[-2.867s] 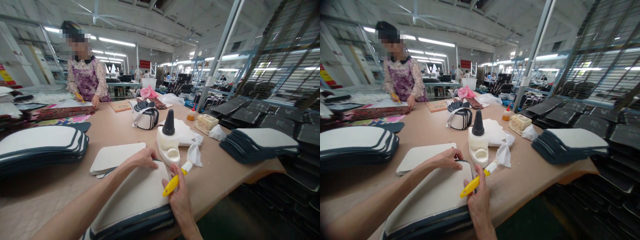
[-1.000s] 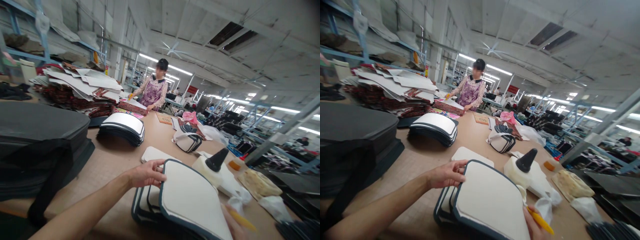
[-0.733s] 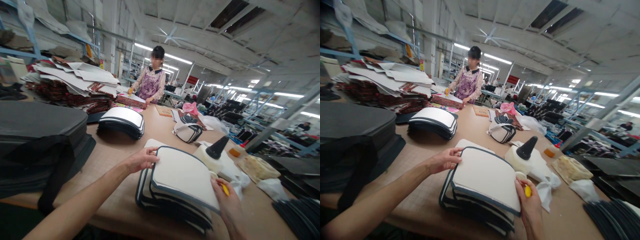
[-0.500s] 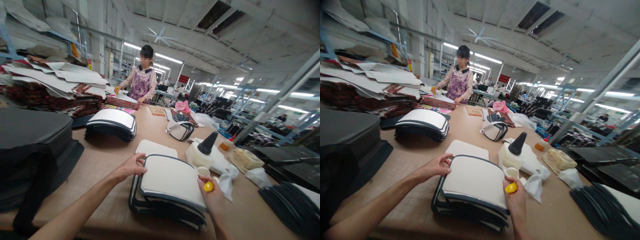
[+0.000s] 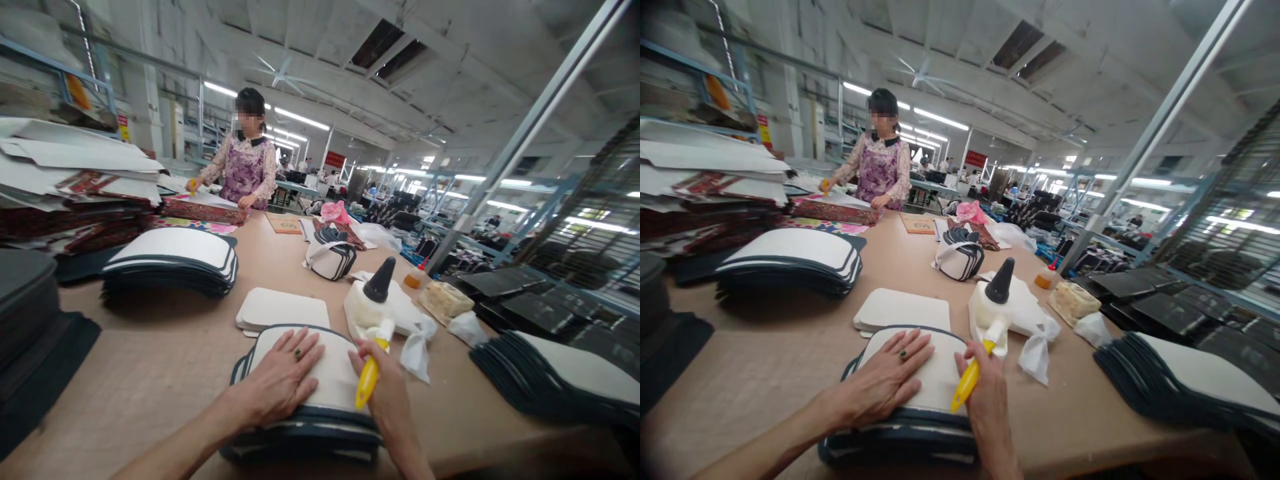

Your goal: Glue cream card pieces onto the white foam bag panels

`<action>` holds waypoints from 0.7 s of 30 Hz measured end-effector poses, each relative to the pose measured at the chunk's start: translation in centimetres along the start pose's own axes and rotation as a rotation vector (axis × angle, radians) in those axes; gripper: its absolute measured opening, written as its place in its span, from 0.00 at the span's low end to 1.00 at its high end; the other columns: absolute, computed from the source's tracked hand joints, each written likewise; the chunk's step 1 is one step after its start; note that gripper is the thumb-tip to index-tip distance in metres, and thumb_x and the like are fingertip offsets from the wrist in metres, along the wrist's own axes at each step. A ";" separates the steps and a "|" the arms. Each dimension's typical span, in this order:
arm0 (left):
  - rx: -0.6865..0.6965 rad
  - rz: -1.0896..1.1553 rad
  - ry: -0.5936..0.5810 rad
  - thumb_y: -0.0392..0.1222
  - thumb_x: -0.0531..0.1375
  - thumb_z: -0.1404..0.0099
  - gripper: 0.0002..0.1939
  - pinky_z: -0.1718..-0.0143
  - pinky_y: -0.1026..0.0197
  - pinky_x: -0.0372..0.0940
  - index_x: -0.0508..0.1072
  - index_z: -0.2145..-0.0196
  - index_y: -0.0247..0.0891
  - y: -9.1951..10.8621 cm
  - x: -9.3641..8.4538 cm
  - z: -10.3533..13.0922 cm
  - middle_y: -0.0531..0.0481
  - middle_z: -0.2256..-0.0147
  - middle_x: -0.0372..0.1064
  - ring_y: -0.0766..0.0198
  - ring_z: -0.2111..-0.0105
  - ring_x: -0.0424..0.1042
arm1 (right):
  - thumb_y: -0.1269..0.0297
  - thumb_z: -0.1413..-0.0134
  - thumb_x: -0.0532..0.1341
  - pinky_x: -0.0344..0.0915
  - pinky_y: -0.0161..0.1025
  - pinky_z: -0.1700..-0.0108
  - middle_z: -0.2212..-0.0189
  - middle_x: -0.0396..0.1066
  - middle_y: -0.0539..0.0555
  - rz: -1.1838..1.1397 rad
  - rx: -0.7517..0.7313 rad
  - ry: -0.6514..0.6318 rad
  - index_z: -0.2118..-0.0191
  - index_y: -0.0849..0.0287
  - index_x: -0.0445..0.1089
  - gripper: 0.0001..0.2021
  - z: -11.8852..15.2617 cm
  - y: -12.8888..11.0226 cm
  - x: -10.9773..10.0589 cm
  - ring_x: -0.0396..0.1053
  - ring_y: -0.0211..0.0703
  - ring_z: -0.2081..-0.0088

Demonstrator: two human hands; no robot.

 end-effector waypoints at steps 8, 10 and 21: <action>-0.054 -0.120 0.040 0.46 0.49 0.36 0.34 0.40 0.43 0.41 0.40 0.37 0.36 -1.1 1.5 0.1 0.41 0.37 0.41 0.49 0.37 0.38 | 0.70 0.45 0.53 0.63 0.36 0.61 0.67 0.69 0.53 -0.029 -0.187 -0.287 0.66 0.56 0.66 0.06 -1.7 -4.5 6.0 0.67 0.42 0.64; -0.059 -0.131 0.042 0.46 0.48 0.36 0.34 0.40 0.42 0.41 0.40 0.36 0.35 -1.3 2.3 0.1 0.41 0.37 0.40 0.48 0.37 0.38 | 0.70 0.44 0.52 0.64 0.36 0.61 0.67 0.68 0.54 -0.026 -0.172 -0.297 0.64 0.57 0.66 0.07 -1.4 -3.6 6.4 0.67 0.42 0.64; -0.022 -0.210 0.058 0.44 0.51 0.39 0.30 0.42 0.40 0.41 0.53 0.39 0.36 -1.7 5.6 0.5 0.39 0.39 0.49 0.44 0.40 0.48 | 0.74 0.46 0.50 0.64 0.42 0.57 0.65 0.68 0.58 0.003 -0.188 -0.260 0.63 0.58 0.66 0.10 0.9 -1.2 8.4 0.65 0.47 0.60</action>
Point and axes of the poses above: each hand's wrist, its own z-axis away from the middle knuckle, its own x-axis out of the palm, y = z × x, the point moved 4 cm from there along -z, towards the middle knuckle
